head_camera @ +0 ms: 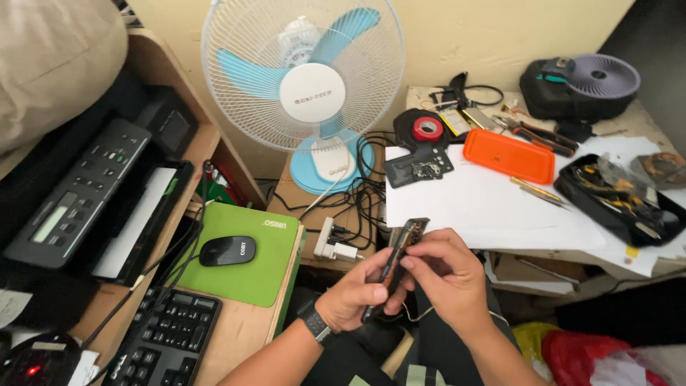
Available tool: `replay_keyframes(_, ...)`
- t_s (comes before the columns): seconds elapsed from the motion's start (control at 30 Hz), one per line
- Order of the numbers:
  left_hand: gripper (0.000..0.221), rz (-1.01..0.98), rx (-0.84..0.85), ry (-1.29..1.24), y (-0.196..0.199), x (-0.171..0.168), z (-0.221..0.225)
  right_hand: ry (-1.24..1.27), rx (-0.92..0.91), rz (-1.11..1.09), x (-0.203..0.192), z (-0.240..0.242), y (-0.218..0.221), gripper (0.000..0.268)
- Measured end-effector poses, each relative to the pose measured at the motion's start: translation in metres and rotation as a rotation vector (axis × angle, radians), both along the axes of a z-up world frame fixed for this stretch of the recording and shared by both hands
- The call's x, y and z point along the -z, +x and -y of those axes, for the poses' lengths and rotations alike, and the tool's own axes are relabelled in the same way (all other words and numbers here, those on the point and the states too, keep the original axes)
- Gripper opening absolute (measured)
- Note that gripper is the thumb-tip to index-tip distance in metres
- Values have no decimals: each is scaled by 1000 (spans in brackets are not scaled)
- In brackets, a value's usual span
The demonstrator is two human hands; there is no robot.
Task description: Applying thin adhesive tape strips to the internal frame of a disassembled smartphone.
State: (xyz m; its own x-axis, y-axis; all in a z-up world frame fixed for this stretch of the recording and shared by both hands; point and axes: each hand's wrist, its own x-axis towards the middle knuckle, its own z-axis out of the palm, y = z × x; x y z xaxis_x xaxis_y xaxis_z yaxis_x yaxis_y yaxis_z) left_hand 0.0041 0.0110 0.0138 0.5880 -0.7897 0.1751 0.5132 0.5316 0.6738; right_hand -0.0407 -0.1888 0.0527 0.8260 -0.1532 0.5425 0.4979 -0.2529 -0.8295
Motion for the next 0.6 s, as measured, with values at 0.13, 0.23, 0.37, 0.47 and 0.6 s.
replay_keyframes(0.13, 85, -2, -1, 20, 1, 5, -3, -11, 46, -24, -7, -4, -4, 13)
replay_keyframes(0.23, 91, 8, -14, 56, 2, 3, -4, 52, 8, -37, -14, -7, -5, 11)
replay_keyframes(0.37, 87, 85, -47, 115, 2, 0, -6, 66, -14, -31, -15, -8, -6, 11)
replay_keyframes(0.47, 88, 124, -57, 150, 3, -1, -7, 99, -47, -46, -15, -9, -7, 9)
replay_keyframes(0.6, 90, 135, -63, 160, 4, -1, -7, 86, -54, -54, -19, -9, -8, 10)
